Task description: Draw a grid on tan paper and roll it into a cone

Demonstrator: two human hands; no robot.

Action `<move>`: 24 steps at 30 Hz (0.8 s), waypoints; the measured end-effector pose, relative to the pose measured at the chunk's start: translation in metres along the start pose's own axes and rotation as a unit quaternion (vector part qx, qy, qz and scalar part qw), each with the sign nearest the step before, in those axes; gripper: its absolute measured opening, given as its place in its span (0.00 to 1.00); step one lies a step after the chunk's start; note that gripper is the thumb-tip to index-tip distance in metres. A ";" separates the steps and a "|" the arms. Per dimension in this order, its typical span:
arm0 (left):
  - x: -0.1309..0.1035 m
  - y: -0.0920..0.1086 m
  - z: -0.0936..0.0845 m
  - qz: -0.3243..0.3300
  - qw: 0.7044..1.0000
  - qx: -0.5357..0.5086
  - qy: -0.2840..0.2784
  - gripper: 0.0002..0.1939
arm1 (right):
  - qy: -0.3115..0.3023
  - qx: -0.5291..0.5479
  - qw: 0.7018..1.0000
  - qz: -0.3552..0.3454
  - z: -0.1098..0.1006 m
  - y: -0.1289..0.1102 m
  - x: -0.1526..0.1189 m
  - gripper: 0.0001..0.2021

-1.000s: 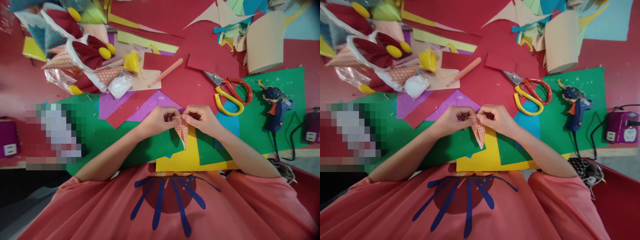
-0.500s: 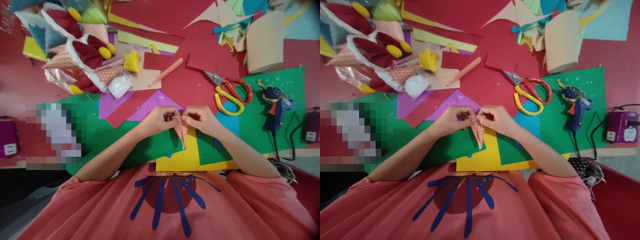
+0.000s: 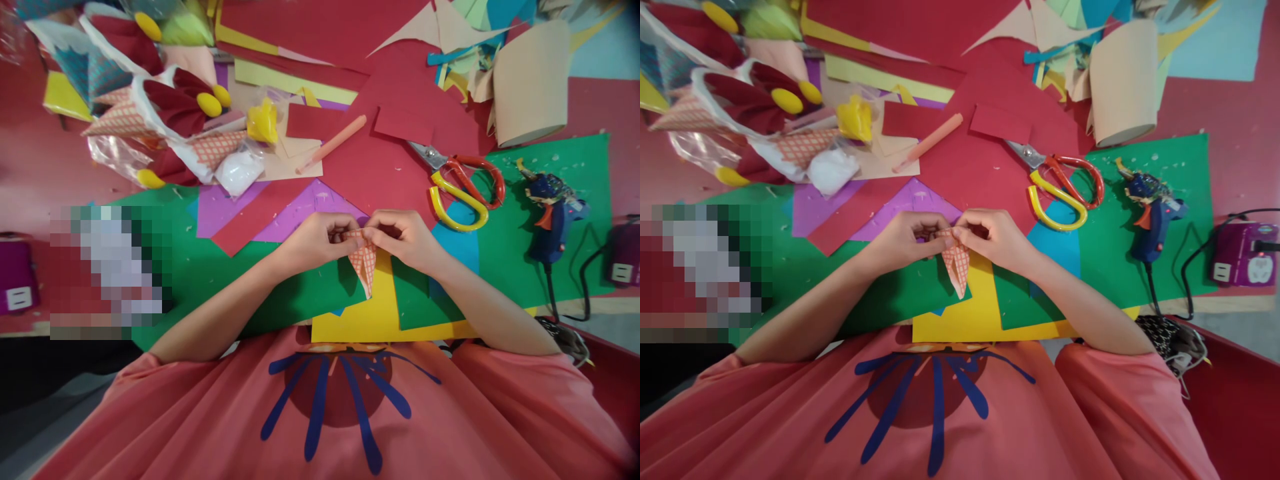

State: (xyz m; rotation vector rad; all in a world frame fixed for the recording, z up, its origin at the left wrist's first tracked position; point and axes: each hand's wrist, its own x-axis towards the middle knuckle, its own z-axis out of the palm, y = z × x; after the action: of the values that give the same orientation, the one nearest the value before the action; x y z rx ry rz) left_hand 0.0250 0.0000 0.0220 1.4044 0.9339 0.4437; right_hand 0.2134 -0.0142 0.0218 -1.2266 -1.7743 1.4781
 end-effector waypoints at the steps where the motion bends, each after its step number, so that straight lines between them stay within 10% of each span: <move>1: 0.000 0.000 0.000 -0.001 1.000 0.002 0.000 0.10 | -0.001 -0.002 1.000 -0.001 0.000 0.000 0.000 0.12; 24: 0.000 0.000 0.000 0.004 1.000 0.009 -0.002 0.10 | 0.003 0.026 1.000 0.011 0.001 -0.002 0.001 0.11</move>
State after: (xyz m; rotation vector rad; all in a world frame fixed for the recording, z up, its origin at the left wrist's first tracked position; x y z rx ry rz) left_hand 0.0253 0.0003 0.0224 1.4251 0.9315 0.4385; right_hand 0.2117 -0.0141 0.0234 -1.2271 -1.7140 1.5217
